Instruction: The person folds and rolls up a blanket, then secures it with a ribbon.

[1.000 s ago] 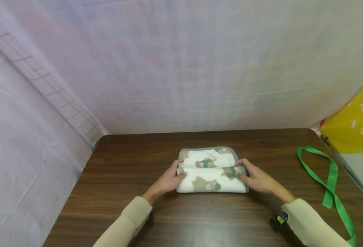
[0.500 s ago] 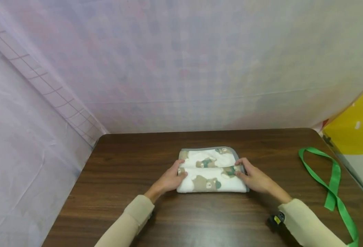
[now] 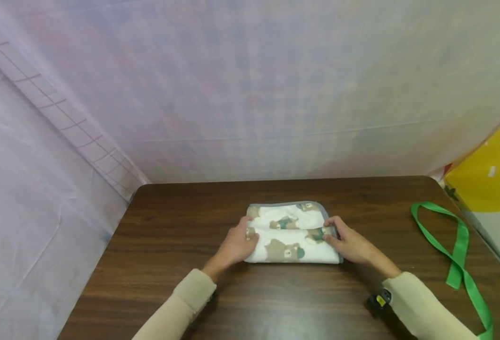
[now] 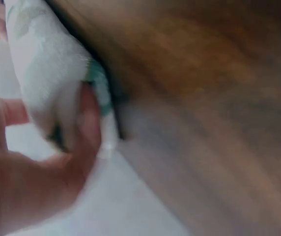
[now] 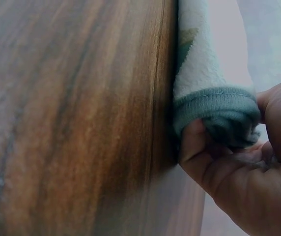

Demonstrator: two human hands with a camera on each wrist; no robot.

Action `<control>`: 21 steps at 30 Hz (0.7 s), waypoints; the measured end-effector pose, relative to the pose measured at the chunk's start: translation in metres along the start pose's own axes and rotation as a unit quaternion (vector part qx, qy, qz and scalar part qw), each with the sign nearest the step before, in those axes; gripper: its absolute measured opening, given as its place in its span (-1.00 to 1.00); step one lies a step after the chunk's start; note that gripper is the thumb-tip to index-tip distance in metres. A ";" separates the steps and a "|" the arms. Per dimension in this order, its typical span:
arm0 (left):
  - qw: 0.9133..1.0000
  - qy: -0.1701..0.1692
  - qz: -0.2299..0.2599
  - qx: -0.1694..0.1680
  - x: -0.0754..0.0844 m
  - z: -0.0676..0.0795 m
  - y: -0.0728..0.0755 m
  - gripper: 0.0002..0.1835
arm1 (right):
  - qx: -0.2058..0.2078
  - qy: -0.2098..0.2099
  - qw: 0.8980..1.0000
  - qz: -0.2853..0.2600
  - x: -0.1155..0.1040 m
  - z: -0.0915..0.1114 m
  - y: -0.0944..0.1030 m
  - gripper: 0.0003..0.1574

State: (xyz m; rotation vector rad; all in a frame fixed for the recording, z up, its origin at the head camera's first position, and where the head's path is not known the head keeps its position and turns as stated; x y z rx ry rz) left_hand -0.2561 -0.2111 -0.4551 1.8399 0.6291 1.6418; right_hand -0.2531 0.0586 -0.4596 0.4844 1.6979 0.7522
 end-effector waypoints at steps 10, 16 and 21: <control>0.945 -0.269 -0.183 0.032 0.064 0.028 -0.018 -0.49 | 0.001 -0.007 1.000 -0.001 0.001 -0.001 -0.002 -0.63; 0.937 -0.257 -0.232 -0.047 0.051 0.033 -0.038 -0.33 | 0.004 -0.019 1.000 -0.001 0.000 -0.001 -0.003 -0.62; 0.932 -0.241 -0.250 -0.100 0.041 0.035 -0.047 -0.19 | 0.005 -0.029 1.000 -0.001 0.001 0.001 -0.001 -0.59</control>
Point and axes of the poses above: each hand's wrist, its own z-axis away from the middle knuckle, its own y-axis out of the back of the hand, x = y × z, the point moved 9 cm from there along -z, towards the middle knuckle, and after that the axes turned 10 degrees about x, right-handed, at the moved point
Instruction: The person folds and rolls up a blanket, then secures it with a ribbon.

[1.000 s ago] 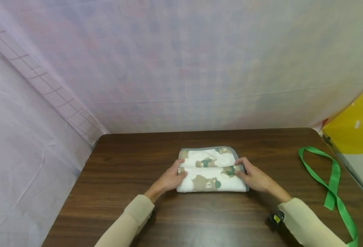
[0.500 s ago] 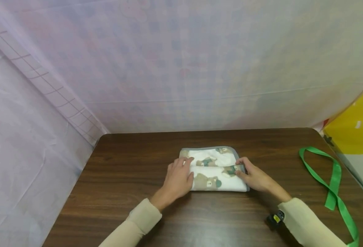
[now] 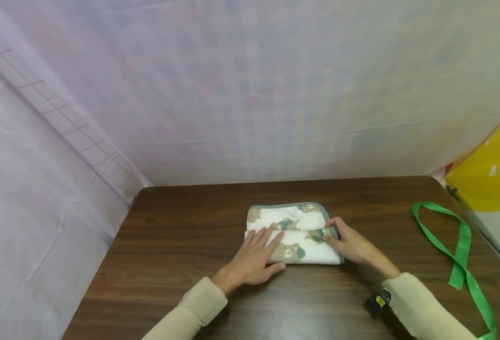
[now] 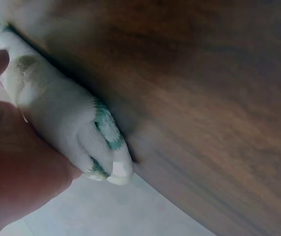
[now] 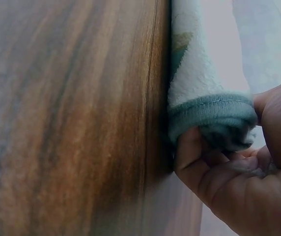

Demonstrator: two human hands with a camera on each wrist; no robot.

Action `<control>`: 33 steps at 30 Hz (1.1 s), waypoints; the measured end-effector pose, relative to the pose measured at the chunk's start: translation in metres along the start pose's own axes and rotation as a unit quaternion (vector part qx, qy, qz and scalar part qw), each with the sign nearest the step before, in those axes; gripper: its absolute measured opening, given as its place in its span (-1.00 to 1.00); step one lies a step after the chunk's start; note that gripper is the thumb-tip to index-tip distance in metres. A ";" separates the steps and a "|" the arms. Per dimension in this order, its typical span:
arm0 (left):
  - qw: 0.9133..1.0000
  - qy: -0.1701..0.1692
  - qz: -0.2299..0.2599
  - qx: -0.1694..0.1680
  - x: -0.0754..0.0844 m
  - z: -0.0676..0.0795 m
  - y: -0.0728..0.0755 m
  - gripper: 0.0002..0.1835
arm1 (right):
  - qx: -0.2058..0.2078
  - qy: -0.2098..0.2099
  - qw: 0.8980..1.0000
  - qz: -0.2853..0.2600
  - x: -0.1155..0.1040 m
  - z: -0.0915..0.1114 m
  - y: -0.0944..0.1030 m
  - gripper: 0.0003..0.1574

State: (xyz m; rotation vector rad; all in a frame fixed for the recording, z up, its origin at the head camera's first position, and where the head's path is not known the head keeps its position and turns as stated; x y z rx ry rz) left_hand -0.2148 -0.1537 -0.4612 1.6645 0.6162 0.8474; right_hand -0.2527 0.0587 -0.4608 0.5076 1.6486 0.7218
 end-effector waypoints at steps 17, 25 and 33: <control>0.998 0.008 0.016 -0.063 -0.005 -0.002 -0.016 -0.13 | 0.155 0.179 0.956 0.173 -0.057 0.020 0.006 -0.49; 0.997 0.018 0.027 -0.073 -0.007 -0.002 -0.015 -0.14 | 0.034 0.296 0.924 0.240 -0.085 0.044 -0.030 -0.20; 0.997 0.018 0.020 -0.074 -0.007 -0.002 -0.015 -0.12 | -0.032 0.239 0.946 0.215 -0.068 0.037 -0.037 0.08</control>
Point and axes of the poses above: each hand's wrist, its own z-axis away from the middle knuckle, its own y-axis out of the back of the hand, x = y × z, the point moved 9 cm from there along -z, towards the middle knuckle, and after that the axes turned 10 degrees about x, right-handed, at the moved point
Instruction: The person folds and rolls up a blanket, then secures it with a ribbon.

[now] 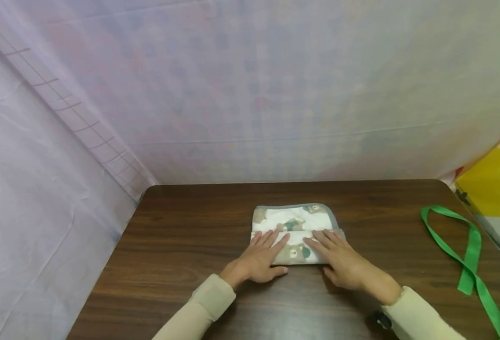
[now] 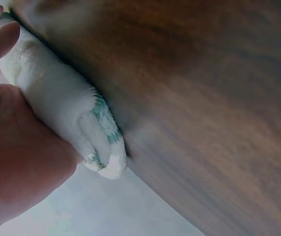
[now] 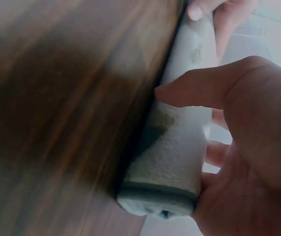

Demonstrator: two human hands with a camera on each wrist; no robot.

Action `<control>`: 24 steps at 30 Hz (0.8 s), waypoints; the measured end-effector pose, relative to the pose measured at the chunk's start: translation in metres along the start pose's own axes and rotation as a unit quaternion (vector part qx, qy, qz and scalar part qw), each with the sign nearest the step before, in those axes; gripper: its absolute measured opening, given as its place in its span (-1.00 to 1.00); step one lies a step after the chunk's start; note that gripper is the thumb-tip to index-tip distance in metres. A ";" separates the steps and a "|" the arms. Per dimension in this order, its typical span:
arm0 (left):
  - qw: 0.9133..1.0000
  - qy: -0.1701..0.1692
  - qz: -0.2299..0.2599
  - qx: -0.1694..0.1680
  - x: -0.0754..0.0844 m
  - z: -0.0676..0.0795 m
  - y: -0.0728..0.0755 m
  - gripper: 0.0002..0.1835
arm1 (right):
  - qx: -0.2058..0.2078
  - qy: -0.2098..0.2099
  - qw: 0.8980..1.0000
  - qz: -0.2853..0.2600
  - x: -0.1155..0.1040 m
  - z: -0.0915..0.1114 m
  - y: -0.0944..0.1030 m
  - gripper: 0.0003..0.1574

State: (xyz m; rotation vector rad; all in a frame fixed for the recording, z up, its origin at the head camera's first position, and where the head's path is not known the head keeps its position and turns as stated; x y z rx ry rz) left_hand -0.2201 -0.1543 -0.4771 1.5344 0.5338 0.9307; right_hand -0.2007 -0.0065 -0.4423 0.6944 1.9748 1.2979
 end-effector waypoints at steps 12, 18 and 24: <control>1.000 -0.007 -0.006 0.015 -0.001 0.002 0.000 -0.13 | -0.007 0.017 1.000 0.022 0.003 -0.005 -0.002 0.15; 0.998 -0.027 -0.033 0.051 0.000 0.002 0.005 -0.17 | 0.022 0.026 0.998 0.045 0.006 -0.005 -0.001 0.05; 0.989 -0.069 -0.068 0.107 0.000 0.006 0.012 -0.17 | 0.052 0.040 0.997 0.036 0.007 -0.008 0.005 -0.06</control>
Point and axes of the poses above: each hand's wrist, its own z-axis away from the middle knuckle, its own y-axis out of the back of the hand, x = y × z, the point moved 9 cm from there along -z, towards the middle knuckle, and after that the axes turned 10 degrees about x, right-handed, at the moved point
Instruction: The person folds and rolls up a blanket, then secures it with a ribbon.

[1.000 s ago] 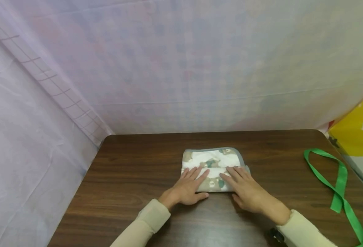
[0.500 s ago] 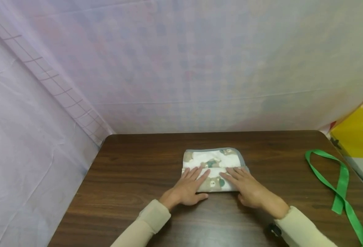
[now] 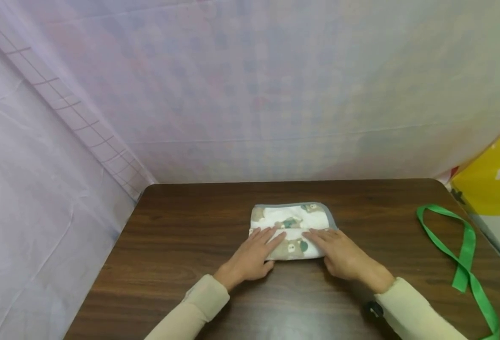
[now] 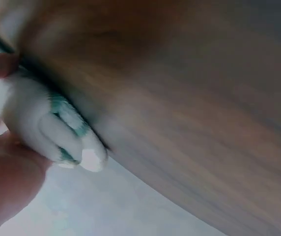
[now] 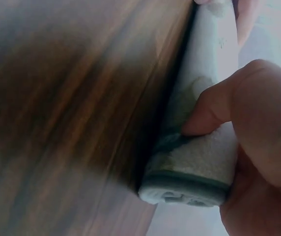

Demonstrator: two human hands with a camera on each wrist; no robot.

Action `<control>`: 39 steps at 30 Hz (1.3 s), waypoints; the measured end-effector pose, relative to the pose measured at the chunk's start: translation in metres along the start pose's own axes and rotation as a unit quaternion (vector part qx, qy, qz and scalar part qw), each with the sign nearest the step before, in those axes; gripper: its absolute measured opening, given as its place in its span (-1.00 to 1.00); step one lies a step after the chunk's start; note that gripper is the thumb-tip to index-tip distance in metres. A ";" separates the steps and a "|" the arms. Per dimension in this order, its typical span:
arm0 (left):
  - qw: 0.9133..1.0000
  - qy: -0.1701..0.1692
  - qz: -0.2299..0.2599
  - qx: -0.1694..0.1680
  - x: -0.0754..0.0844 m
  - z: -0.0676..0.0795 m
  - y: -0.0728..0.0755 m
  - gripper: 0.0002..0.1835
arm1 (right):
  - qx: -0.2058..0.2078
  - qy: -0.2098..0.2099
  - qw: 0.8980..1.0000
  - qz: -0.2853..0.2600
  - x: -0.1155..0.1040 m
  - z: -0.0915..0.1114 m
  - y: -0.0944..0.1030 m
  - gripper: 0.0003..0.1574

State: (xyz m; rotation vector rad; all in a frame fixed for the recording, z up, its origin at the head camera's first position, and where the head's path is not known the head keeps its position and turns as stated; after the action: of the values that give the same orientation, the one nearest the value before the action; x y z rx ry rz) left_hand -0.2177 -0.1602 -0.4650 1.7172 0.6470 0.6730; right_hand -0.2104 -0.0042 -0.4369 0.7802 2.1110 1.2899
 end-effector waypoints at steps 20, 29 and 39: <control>0.993 0.001 0.119 0.003 -0.003 0.008 0.031 -0.45 | -0.054 -0.030 0.994 -0.089 -0.004 -0.006 0.018 -0.50; 0.972 0.028 0.227 -0.050 -0.010 0.004 0.031 -0.50 | -0.103 -0.094 0.974 -0.176 0.009 -0.003 0.011 -0.60; 0.931 0.153 0.330 0.023 -0.040 0.001 0.028 -0.21 | -0.052 -0.116 0.960 -0.250 0.033 -0.003 0.007 -0.54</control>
State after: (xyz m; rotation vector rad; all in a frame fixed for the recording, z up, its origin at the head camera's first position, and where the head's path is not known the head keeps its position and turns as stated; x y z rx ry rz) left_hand -0.2417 -0.1960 -0.4424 1.8952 0.2774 1.4269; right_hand -0.2336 0.0199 -0.4343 0.3008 1.8686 0.9714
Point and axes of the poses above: each hand's wrist, its own z-axis away from the middle knuckle, its own y-axis out of the back of the hand, x = y × z, the point moved 9 cm from there along -z, towards the middle knuckle, and after that the axes turned 10 degrees about x, right-handed, at the moved point
